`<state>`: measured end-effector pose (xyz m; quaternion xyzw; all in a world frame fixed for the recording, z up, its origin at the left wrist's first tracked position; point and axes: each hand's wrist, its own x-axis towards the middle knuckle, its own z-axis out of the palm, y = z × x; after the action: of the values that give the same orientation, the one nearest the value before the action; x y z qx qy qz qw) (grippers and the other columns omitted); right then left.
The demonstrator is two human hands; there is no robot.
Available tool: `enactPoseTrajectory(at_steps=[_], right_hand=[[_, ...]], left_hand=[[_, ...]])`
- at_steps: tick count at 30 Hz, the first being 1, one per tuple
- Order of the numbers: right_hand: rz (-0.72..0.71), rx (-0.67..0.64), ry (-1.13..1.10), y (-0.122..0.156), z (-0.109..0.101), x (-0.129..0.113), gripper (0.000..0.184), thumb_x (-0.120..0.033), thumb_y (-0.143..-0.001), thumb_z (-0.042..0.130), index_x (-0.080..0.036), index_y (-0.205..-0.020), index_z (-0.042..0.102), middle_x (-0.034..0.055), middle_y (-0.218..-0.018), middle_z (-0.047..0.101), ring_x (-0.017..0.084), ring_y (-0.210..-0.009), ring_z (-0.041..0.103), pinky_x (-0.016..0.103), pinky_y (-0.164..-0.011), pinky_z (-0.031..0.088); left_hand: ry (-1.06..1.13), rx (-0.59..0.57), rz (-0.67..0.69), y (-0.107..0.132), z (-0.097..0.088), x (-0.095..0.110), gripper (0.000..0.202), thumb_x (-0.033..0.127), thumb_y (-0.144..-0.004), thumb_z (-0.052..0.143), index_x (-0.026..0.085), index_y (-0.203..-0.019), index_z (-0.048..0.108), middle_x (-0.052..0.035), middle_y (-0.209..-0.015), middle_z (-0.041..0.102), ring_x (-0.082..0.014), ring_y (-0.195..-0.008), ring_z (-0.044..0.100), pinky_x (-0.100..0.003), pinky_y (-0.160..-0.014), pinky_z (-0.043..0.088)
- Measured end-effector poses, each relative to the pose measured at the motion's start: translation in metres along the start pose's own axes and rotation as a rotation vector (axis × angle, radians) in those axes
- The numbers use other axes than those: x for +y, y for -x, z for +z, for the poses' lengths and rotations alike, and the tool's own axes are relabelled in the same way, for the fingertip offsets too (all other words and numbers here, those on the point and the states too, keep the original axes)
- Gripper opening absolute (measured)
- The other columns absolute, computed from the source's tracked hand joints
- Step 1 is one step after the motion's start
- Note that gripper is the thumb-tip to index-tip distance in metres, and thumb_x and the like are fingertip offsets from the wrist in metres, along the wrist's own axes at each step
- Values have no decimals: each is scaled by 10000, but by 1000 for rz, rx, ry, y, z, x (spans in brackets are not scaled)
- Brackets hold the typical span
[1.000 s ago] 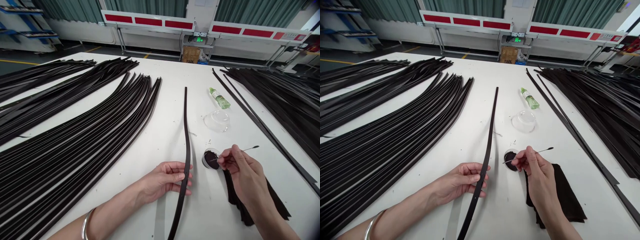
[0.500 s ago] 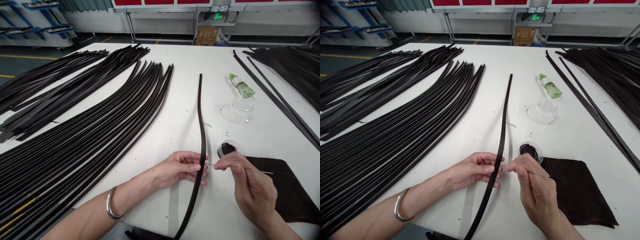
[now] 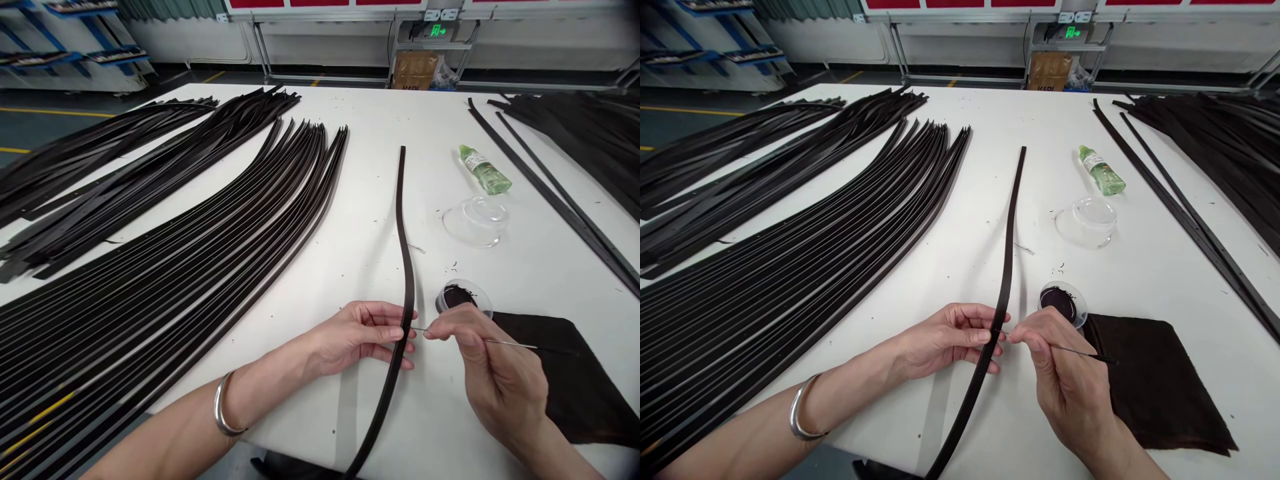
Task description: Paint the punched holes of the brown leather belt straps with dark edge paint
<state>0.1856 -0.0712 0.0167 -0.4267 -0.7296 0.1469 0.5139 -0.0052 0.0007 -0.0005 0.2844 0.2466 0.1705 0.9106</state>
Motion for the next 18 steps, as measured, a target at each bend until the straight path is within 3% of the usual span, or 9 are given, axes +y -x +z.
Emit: enactPoseTrajectory(at_steps=[18], right_hand=[[-29, -20, 52, 0, 2, -1, 263, 45, -873, 472, -155, -990, 596, 67, -860, 683, 175, -815, 636, 336, -688, 518]], left_hand=[[-3, 35, -4, 0, 4, 1, 260, 153, -794, 737, 138, -1049, 693, -87, -945, 685, -185, -843, 672, -431, -821, 583]])
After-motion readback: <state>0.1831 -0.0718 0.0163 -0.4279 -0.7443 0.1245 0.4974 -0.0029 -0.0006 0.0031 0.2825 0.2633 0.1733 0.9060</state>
